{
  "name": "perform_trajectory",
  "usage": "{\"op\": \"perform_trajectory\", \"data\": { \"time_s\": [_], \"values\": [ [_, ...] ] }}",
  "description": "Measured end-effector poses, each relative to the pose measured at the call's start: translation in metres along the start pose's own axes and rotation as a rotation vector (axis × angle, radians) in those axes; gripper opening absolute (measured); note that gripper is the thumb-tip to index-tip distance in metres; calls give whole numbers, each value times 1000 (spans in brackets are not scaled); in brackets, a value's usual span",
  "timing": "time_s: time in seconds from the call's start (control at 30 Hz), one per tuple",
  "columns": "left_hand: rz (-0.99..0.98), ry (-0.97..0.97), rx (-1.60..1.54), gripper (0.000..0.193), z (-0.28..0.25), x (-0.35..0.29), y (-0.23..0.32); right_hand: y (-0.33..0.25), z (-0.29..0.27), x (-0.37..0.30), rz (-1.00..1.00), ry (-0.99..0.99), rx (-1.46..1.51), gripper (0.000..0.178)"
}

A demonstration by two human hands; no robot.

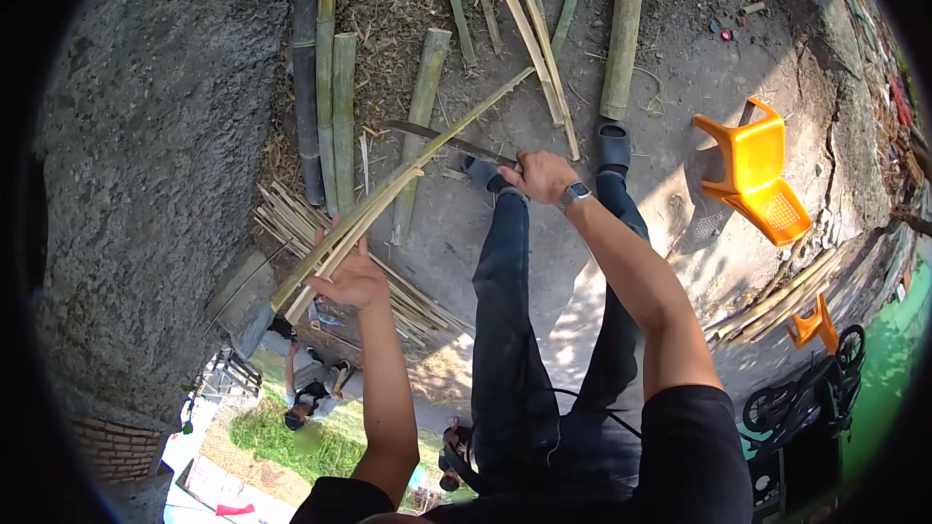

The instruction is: The person uses a machete to split bamboo stalks into thinner strips and later prepares a larger bamboo pole by trimming its nodes and ends outdoors.

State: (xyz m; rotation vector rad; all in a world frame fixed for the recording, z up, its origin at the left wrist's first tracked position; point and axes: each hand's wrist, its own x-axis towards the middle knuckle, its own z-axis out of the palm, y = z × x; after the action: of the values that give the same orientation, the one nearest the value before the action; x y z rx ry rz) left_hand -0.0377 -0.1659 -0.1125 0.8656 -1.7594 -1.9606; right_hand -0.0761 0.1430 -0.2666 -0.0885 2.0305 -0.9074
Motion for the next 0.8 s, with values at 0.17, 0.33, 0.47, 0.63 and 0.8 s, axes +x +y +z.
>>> {"op": "perform_trajectory", "data": {
  "time_s": [0.17,0.33,0.47,0.63,0.8],
  "values": [
    [81,-286,-198,132,58,53,28,2,-27,12,38,40,104,64],
    [50,-689,-340,135,66,134,59,-35,-87,-8,-89,-89,136,74],
    [-143,-1037,-475,112,126,140,57,-40,-115,-23,-148,-188,75,68],
    [-264,-1091,-494,94,148,117,67,-50,-114,-35,-129,-161,135,69],
    [-164,-654,-297,83,131,106,69,-91,-78,-60,-29,-189,236,69]
  ]
}}
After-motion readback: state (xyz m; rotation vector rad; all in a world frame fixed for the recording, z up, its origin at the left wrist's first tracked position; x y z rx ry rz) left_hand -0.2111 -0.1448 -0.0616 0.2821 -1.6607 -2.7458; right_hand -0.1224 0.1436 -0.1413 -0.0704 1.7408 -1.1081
